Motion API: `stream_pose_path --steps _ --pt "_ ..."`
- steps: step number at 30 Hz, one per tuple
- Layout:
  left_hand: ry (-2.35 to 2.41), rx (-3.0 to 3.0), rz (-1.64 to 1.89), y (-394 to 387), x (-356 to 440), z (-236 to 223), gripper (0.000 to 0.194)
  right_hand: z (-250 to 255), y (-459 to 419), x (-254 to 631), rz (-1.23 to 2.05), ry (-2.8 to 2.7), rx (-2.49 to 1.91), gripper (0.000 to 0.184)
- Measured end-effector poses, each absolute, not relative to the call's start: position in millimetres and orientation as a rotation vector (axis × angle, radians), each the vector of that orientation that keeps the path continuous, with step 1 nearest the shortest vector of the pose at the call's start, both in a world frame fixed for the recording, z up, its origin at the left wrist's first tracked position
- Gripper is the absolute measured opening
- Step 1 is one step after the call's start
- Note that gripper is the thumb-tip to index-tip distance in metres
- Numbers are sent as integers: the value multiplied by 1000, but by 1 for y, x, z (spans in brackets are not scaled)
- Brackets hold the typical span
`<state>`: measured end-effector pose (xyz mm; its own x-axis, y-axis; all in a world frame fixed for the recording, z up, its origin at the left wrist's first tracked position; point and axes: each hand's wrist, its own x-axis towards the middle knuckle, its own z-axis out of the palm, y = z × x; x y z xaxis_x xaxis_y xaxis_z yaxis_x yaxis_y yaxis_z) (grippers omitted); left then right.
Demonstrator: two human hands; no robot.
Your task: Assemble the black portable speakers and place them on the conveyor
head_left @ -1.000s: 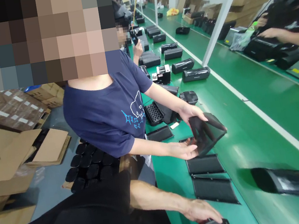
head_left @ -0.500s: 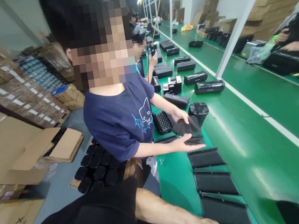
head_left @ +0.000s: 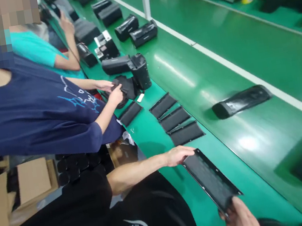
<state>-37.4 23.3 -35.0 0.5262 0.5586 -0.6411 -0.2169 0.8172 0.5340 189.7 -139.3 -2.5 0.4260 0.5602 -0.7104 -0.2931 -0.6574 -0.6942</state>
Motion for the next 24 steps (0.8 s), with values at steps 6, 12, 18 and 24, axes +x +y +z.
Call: stream_pose_path --steps 6,12,18,24 --pt "842 323 409 22 -38 -34 34 8 -140 182 1276 116 -1865 53" --pt "819 328 369 26 -41 -27 42 2 -145 181 1306 70 -1786 52" --pt "835 408 317 26 -40 -24 47 6 -142 180 1219 218 -1845 68" --pt "865 616 181 32 -43 -18 55 5 -141 182 1247 190 -1814 62"
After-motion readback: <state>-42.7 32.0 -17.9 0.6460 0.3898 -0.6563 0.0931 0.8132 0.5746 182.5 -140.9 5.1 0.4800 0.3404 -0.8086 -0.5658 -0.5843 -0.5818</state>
